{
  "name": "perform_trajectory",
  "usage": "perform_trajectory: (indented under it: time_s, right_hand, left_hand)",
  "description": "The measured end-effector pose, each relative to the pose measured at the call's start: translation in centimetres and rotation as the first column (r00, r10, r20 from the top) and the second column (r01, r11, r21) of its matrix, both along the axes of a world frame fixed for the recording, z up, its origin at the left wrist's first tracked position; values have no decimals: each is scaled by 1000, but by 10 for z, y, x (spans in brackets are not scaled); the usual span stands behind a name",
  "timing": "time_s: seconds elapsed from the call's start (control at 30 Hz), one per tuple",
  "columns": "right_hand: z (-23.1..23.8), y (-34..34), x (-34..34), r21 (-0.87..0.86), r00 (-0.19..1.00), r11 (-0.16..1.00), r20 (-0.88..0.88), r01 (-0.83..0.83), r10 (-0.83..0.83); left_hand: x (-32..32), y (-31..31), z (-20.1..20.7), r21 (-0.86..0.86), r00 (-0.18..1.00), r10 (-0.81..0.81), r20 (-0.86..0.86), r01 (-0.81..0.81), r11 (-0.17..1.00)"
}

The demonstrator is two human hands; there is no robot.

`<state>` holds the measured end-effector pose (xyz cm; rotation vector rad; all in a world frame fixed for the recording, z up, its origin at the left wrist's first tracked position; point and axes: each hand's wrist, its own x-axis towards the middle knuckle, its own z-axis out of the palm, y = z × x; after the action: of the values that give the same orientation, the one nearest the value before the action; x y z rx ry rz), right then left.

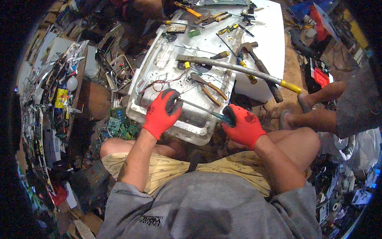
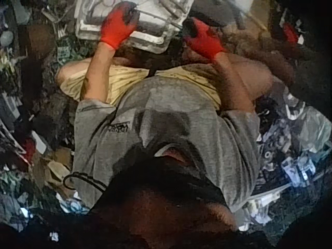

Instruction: The person disassembles a small black electronic component using a screwdriver and pliers. They remove screws, separate the casing, and extract internal parts, placing them on a white work surface.

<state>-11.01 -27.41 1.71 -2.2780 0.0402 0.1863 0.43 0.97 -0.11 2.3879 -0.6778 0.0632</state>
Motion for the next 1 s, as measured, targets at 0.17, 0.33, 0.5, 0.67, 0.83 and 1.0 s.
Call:
perform_trajectory:
  time_s: [0.17, 0.33, 0.5, 0.67, 0.83, 1.0]
  right_hand:
    - [4, 3, 2, -30, 999, 1000, -32, -3, 2]
    - [3, 8, 3, -377, 940, 926, 323, 19, 113]
    - [5, 17, 3, -380, 974, 925, 215, 15, 73]
    - [0, 12, 2, -382, 970, 923, 237, 34, 63]
    - [8, 9, 2, -367, 988, 928, 154, 60, -3]
    - [5, -7, 4, -129, 998, 990, 19, 59, -57]
  left_hand:
    - [4, 3, 0, 70, 997, -35, 63, 31, 997]
    - [1, -5, 3, 160, 991, -85, 101, 68, 985]
    - [1, -6, 2, 123, 994, -67, 89, 56, 991]
    - [0, -10, 4, 146, 996, -51, 71, 40, 989]
    - [1, -13, 7, 210, 1000, -13, 15, 9, 978]
    - [5, -16, 4, 32, 1000, -22, -19, 22, 999]
